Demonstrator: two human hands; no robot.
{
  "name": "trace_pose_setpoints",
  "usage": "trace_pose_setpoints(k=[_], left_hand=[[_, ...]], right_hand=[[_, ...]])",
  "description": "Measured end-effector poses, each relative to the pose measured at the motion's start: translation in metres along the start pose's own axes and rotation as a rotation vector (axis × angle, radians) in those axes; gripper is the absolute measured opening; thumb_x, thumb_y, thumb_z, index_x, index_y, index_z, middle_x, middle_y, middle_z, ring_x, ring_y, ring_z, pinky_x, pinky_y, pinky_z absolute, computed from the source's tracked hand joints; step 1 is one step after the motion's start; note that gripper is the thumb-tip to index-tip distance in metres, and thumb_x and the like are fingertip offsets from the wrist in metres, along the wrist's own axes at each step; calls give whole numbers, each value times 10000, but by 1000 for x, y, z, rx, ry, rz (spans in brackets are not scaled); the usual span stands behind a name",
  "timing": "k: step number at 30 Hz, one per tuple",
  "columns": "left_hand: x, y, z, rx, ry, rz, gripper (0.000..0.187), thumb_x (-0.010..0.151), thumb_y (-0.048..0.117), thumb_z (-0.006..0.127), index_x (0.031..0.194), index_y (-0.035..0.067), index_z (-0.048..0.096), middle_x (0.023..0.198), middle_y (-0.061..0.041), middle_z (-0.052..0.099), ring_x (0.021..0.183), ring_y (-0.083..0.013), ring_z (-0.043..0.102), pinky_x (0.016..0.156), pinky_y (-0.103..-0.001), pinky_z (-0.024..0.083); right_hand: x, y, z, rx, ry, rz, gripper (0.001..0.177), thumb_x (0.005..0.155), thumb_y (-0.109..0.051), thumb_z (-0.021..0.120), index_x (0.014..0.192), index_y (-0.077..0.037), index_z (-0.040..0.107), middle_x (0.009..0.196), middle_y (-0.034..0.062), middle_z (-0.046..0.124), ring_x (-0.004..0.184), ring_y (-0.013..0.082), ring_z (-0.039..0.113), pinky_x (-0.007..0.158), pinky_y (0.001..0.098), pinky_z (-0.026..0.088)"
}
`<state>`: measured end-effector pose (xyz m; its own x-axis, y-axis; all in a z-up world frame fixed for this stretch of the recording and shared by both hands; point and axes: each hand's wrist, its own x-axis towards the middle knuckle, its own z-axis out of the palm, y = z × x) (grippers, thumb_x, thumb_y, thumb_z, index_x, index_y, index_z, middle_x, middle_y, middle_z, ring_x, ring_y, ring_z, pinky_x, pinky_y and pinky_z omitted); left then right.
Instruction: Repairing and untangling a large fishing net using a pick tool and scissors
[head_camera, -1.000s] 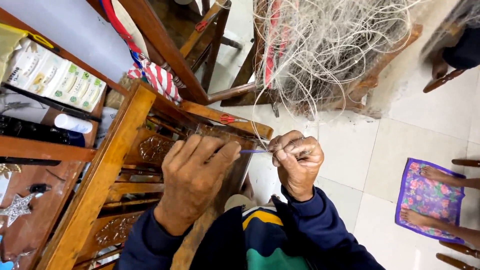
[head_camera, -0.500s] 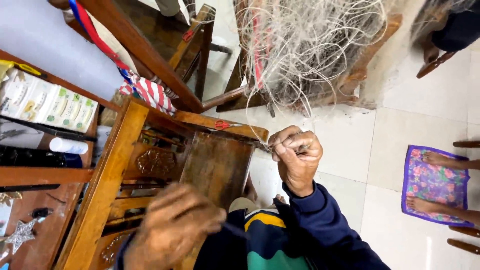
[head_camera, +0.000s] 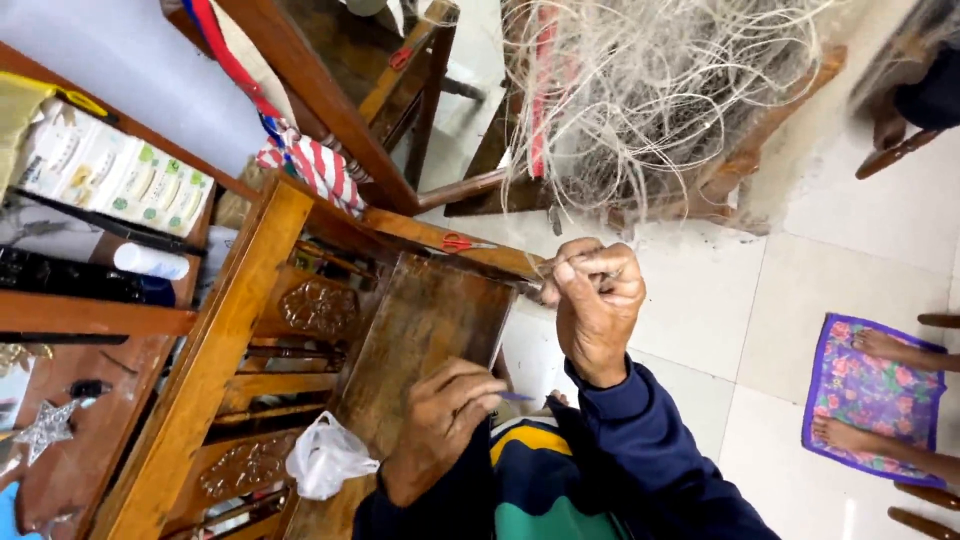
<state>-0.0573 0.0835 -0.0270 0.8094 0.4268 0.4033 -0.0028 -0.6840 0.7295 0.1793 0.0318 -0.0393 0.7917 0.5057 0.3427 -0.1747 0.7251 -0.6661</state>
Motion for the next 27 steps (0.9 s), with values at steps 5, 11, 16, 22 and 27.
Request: trace_pose_setpoints(k=[5,11,16,22,27], left_hand=[[5,-18,46,-327,11,-29,385,1234,341,655,1152,-2,810,1089,-158,823,980,-276,813,859,-368,695],[5,-30,77,-640,49,-137,364,1231,326,680,1158,-11,797,1137,-182,855,1104,-322,840,1030,-425,696],[-6,-45,66,-775,172,-177,277,1211,248,737,1231,-26,779,1183,-247,861,968,-289,884,876,-373,791],[18,-9,-2,-505,177,-152,174,1194,119,697,1159,-21,793,1228,-238,845,813,-196,858,812,-306,806],[53,25,-48,110,183,-14,315,1207,258,660,1215,3,845,1202,-189,850,1085,-288,884,971,-369,798]], right_hand=[[-2,1,4,-34,52,13,197,1145,9,758,1135,-131,620,1059,151,669,696,200,704,675,321,597],[-7,-6,17,68,47,24,159,1159,14,739,1183,-118,654,975,143,631,572,131,574,733,345,645],[-13,-7,16,84,43,23,175,1175,23,718,1194,-140,659,1048,131,643,535,42,448,728,325,608],[-15,-3,15,51,-5,-16,198,1175,20,731,1195,-147,628,1069,148,665,534,64,438,765,336,644],[-18,0,17,-23,-7,-65,205,1169,20,727,1180,-143,602,1053,183,648,534,95,462,785,353,637]])
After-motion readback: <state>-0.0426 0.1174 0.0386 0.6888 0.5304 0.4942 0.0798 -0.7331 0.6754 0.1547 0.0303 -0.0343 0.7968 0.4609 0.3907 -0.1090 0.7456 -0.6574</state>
